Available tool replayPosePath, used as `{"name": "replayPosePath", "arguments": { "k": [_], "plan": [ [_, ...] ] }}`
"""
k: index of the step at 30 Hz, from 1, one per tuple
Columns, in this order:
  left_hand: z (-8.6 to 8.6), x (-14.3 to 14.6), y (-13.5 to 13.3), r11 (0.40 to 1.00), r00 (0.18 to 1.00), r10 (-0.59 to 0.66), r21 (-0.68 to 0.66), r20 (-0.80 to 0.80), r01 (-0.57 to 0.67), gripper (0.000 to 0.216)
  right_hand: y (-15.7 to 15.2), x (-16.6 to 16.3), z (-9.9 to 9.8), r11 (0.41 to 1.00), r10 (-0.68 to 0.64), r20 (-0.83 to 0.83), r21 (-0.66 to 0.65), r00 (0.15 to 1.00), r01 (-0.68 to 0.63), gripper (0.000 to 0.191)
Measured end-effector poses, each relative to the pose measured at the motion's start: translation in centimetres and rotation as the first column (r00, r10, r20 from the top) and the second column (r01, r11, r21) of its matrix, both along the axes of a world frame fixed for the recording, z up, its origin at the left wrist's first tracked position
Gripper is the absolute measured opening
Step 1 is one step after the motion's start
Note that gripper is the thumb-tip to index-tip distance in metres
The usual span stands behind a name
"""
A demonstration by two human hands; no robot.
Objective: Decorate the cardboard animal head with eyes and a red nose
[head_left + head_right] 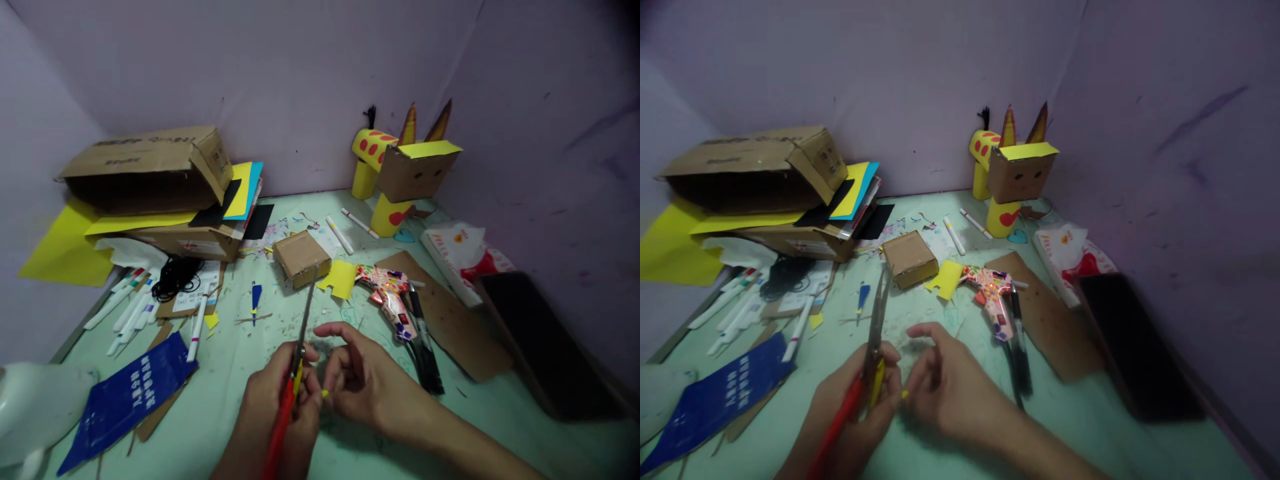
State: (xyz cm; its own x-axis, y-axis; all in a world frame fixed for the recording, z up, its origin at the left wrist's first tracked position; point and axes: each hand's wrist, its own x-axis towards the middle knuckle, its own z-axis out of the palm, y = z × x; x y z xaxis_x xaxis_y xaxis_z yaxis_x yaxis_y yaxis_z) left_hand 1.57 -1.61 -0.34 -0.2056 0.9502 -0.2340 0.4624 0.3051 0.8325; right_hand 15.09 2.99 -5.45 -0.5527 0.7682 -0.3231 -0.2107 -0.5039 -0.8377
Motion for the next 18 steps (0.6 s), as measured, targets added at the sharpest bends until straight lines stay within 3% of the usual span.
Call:
{"name": "replayPosePath", "arguments": {
  "k": [3,7,12,16,18],
  "plan": [
    [0.1,0.3,0.0,0.998,0.998,0.062,0.013,-0.029,-0.061,0.023,0.2,0.0,0.7,0.998,-0.040,-0.044,-0.057,0.998,0.037,0.059],
    [0.4,0.6,0.1,0.995,0.995,0.096,0.017,-0.005,-0.096,0.019,0.4,0.3,1.9,0.997,-0.008,0.070,0.075,0.998,0.003,0.061],
    [0.5,0.8,0.1,0.989,0.989,0.147,0.011,0.031,-0.147,0.017,0.1,0.1,1.9,0.996,-0.026,0.069,0.091,0.997,0.020,0.059],
    [0.3,0.6,-0.1,0.992,0.994,0.101,0.075,0.044,-0.104,0.014,0.3,0.1,1.8,0.993,-0.056,0.061,0.105,0.997,0.049,0.054],
    [-0.1,0.1,-0.2,0.989,0.997,0.058,0.139,-0.041,-0.051,0.013,0.8,0.5,2.1,0.989,-0.113,0.052,0.097,0.992,0.107,0.053]
  ]
}}
